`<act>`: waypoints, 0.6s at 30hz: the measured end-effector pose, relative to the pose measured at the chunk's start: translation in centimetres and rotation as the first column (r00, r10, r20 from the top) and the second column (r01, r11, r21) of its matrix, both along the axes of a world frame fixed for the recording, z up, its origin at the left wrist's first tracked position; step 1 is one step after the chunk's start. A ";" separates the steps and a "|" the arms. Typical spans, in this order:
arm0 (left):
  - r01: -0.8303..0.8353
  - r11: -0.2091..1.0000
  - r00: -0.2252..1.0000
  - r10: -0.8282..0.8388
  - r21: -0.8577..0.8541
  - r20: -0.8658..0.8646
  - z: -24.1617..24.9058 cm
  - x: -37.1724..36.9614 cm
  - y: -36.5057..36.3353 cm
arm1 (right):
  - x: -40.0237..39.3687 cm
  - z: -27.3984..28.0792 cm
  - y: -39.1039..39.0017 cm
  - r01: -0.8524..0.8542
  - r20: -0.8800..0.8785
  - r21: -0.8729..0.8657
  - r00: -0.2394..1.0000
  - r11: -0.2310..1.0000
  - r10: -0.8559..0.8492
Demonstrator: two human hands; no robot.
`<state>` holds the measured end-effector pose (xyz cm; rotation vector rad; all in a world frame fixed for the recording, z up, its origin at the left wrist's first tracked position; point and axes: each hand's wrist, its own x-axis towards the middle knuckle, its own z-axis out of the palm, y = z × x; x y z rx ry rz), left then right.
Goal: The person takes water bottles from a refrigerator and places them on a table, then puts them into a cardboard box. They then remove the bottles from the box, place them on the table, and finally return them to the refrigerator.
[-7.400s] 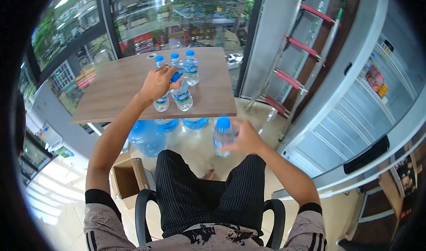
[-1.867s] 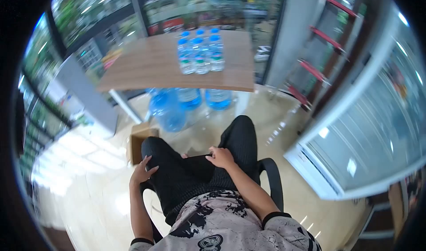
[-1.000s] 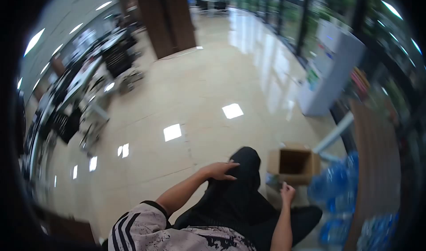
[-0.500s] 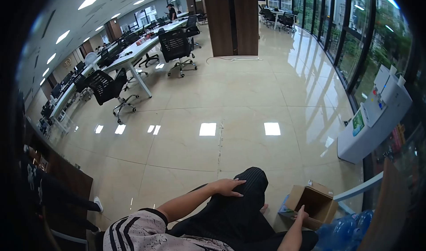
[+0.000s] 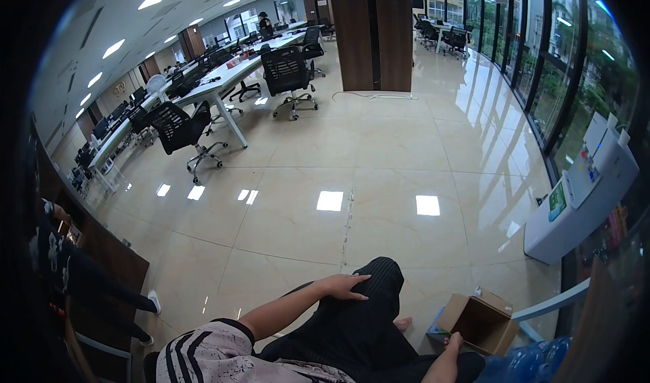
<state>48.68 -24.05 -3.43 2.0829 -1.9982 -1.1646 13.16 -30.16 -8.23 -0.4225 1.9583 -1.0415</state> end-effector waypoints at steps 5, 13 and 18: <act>0.017 1.000 1.000 -0.017 0.001 0.003 0.2 0.1 -0.1 | -7.0 -14.0 -5.5 0.038 -0.101 0.069 0.994 0.997 -0.031; 0.146 0.986 0.989 -0.145 -0.087 0.017 -0.1 -1.7 -1.5 | -10.1 -10.1 -4.8 -0.187 -0.700 -0.042 0.706 0.981 0.104; 0.215 0.862 0.946 -0.300 -0.460 -0.120 1.6 -2.8 -1.3 | -11.4 -1.3 1.1 -0.339 -0.907 -0.101 0.418 0.935 0.054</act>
